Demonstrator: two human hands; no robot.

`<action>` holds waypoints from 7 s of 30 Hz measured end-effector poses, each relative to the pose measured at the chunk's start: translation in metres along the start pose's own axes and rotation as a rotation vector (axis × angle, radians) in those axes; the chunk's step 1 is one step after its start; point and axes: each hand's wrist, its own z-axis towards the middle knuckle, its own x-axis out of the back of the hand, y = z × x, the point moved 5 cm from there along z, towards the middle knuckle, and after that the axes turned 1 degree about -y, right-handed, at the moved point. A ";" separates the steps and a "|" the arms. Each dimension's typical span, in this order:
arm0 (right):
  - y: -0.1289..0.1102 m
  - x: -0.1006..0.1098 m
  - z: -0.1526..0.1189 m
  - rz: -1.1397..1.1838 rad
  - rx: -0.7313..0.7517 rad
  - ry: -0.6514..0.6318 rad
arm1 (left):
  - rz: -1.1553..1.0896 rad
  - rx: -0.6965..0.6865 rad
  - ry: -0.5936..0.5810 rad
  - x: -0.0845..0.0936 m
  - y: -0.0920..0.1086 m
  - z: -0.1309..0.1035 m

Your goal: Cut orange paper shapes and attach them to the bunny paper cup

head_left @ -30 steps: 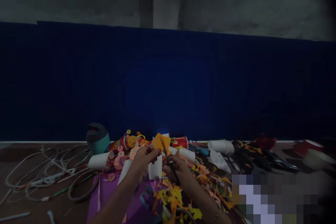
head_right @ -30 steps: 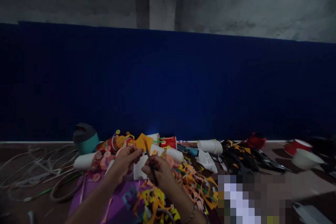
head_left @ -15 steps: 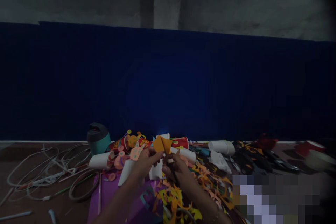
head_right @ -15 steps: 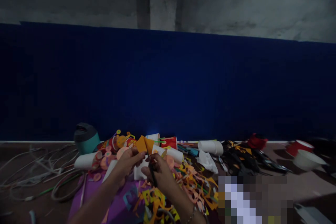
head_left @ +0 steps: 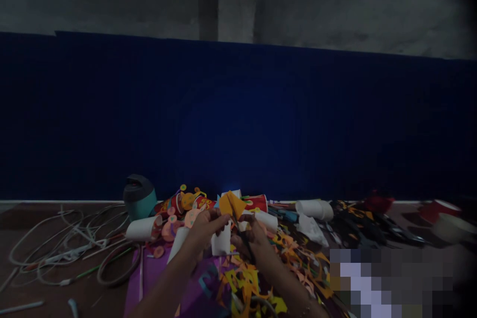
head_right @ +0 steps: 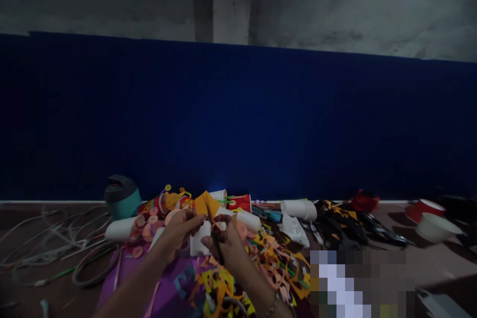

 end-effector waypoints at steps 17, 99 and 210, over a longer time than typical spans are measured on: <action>0.007 0.001 0.004 -0.079 0.022 -0.045 | 0.001 0.000 0.041 -0.001 -0.003 -0.001; 0.007 0.000 0.005 0.009 -0.019 0.002 | 0.080 -0.066 -0.043 0.006 -0.004 0.007; -0.001 -0.012 -0.005 0.003 0.113 -0.145 | -0.267 -0.116 0.145 -0.014 0.004 -0.018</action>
